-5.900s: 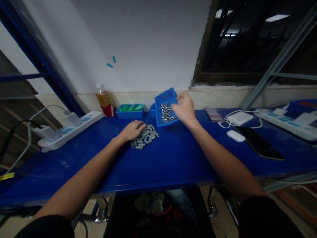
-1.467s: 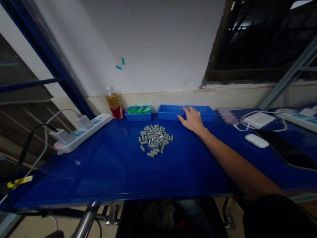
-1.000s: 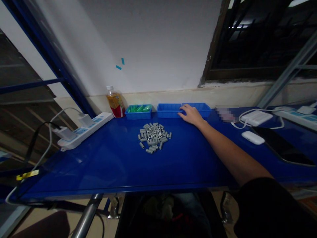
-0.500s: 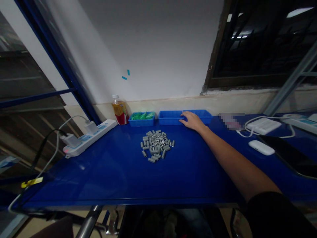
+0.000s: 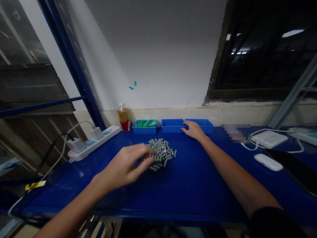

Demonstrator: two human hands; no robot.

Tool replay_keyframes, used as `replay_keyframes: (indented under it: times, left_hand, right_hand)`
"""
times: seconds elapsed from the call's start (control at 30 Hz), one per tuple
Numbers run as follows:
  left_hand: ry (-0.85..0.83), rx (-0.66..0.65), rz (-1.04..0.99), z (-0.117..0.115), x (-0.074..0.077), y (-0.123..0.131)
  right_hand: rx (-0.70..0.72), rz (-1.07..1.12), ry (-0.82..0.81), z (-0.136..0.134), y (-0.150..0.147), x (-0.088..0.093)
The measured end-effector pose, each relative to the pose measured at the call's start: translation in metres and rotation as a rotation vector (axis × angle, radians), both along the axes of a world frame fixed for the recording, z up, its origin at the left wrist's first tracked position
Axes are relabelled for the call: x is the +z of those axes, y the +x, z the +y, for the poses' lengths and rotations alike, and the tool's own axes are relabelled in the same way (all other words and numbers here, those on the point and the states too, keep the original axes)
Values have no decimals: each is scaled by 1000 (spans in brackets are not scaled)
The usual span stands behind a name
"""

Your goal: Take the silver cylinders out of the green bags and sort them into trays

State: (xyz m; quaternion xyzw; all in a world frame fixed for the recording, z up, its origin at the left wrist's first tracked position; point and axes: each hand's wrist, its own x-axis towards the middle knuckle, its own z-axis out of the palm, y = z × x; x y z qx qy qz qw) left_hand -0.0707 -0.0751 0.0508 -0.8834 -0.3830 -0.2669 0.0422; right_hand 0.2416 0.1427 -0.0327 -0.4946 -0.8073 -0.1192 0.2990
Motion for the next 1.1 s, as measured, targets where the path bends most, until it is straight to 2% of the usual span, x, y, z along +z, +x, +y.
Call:
replay_keyframes:
  times: [0.07,0.2,0.3,0.37,0.47,0.63,0.77,0.87,0.93,1.0,1.1]
  left_hand:
    - [0,77,26,45,-8,-4]
    - [88,319,158,144,-31,-17]
    - [72,438,221,184,-46,-19]
    - [36,454,256,193,-55,-13]
    - [28,445,261,193,-65,3]
    - [-2,463,232,192,-67,21]
    - [-22,463,227,188,-51,18]
    - [-5,568,143,188,-31,15]
    - [-128,647,132,196,-19,16]
    - [-327,680,233,211,-8,18]
    - [-509,647,394,236,3,18]
  right_hand:
    - [-4,-1,4,1,0,0]
    - [-5,-20,32,2,0,2]
    - [10,-42,50,2,2,4]
    - [21,-52,61,2,1,3]
    - [35,-59,74,2,-2,3]
    - [7,-37,90,1,-8,4]
    - [-1,-62,87,-1,-9,4]
    - [-13,-81,89,-2,-10,3]
    - [-21,-93,92,-3,-11,3]
    - [-28,-101,84,-4,-11,3]
    - [-27,-104,45,-4,-10,5]
